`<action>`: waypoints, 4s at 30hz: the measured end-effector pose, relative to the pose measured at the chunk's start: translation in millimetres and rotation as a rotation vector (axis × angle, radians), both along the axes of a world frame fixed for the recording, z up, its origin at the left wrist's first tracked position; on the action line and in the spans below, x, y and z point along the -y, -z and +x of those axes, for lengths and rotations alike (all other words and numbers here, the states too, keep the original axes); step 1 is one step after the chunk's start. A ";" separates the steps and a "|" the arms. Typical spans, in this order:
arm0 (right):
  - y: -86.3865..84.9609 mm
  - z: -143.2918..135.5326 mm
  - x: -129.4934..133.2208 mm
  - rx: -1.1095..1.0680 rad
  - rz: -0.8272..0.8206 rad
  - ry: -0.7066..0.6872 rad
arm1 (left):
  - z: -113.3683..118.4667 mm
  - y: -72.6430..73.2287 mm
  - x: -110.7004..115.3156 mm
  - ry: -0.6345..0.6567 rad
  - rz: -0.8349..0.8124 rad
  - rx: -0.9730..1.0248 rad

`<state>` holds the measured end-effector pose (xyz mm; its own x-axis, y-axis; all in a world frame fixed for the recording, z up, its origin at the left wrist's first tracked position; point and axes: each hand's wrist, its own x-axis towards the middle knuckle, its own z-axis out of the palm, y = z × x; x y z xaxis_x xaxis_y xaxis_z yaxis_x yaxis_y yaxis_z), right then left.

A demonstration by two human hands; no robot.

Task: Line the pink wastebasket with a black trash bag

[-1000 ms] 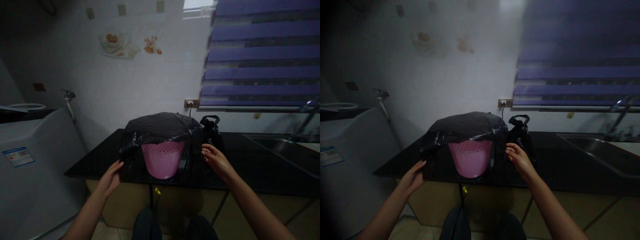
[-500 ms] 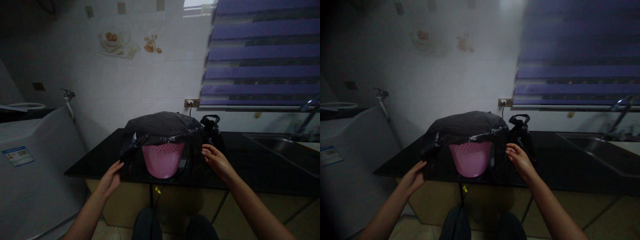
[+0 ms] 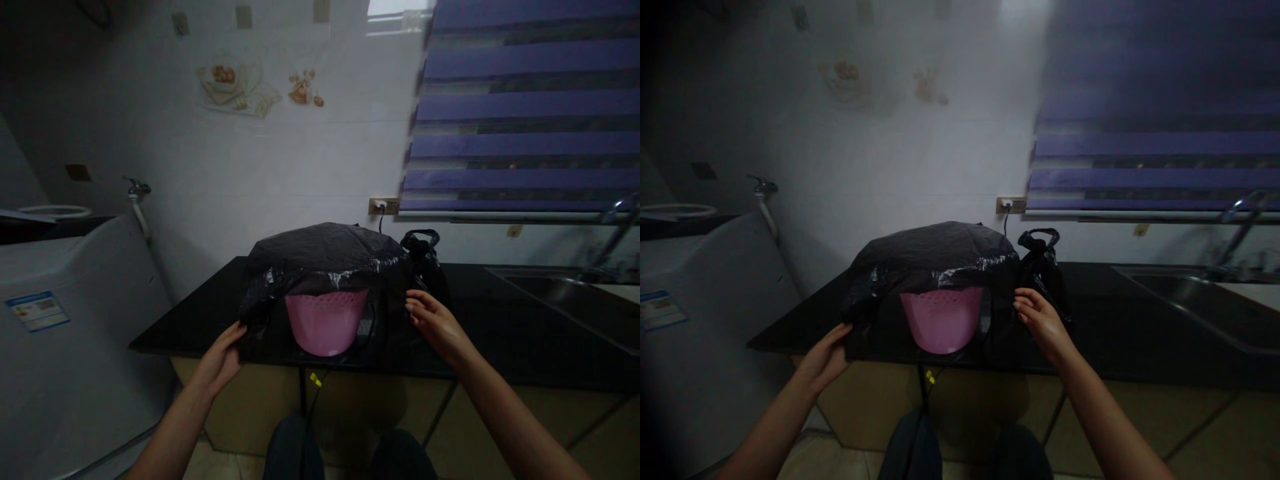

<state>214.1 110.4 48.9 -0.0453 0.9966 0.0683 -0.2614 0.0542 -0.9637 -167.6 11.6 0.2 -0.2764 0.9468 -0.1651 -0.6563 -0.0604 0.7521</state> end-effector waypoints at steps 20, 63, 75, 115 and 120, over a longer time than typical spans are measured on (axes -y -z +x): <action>-62.9 -19.8 24.2 0.452 0.587 0.165 | 1.3 5.2 10.2 0.043 0.018 -0.067; -114.7 -106.2 11.5 1.151 1.113 -0.179 | -20.7 41.0 -3.1 0.112 0.125 -0.090; -111.0 -105.8 11.3 1.100 1.144 -0.149 | -20.4 -15.7 -24.6 0.012 0.187 -0.173; -108.5 -110.6 15.5 1.130 1.091 -0.058 | 7.7 -62.6 -36.9 -0.037 0.202 -0.080; -104.8 -111.4 16.9 1.102 1.087 -0.025 | 7.6 -61.9 -36.9 -0.033 0.183 -0.084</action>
